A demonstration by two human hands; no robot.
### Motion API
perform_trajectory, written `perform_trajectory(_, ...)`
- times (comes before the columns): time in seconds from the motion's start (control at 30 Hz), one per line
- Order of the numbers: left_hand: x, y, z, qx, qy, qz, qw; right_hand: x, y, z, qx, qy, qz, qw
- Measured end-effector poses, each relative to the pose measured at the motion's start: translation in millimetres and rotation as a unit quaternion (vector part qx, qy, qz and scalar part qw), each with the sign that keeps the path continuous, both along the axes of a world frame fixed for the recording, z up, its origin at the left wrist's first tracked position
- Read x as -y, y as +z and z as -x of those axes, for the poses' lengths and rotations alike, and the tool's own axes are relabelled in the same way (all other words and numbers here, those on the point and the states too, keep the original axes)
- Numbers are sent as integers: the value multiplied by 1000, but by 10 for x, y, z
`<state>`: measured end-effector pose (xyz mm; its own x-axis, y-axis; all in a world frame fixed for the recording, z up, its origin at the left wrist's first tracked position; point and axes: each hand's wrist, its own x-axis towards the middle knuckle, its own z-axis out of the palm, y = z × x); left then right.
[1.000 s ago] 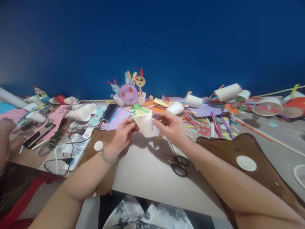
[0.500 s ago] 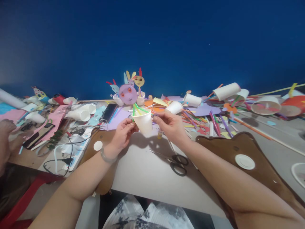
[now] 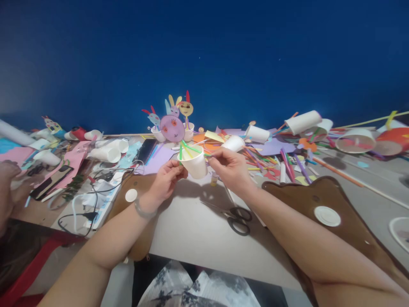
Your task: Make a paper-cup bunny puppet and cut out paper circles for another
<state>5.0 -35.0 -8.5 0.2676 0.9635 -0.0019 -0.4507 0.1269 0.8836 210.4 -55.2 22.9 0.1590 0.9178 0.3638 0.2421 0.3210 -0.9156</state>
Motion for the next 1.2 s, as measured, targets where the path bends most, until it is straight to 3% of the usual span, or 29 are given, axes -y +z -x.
perform_trajectory(0.67, -22, 55, 36, 9, 27, -14, 999, 5, -27, -15, -11, 37, 14, 999)
perform_trajectory(0.93, -261, 172, 268, 48, 184, -17, 982, -8, 15, -25, -6, 8, 1, 1000)
perform_trajectory(1.1, -312, 217, 323, 55, 230, -11, 972, 82, 0, 30, 127, 19, -31, 991)
perform_trajectory(1.2, -331, 198, 306, 48, 246, 3, 968, 123, 20, 131, 270, 92, -37, 958)
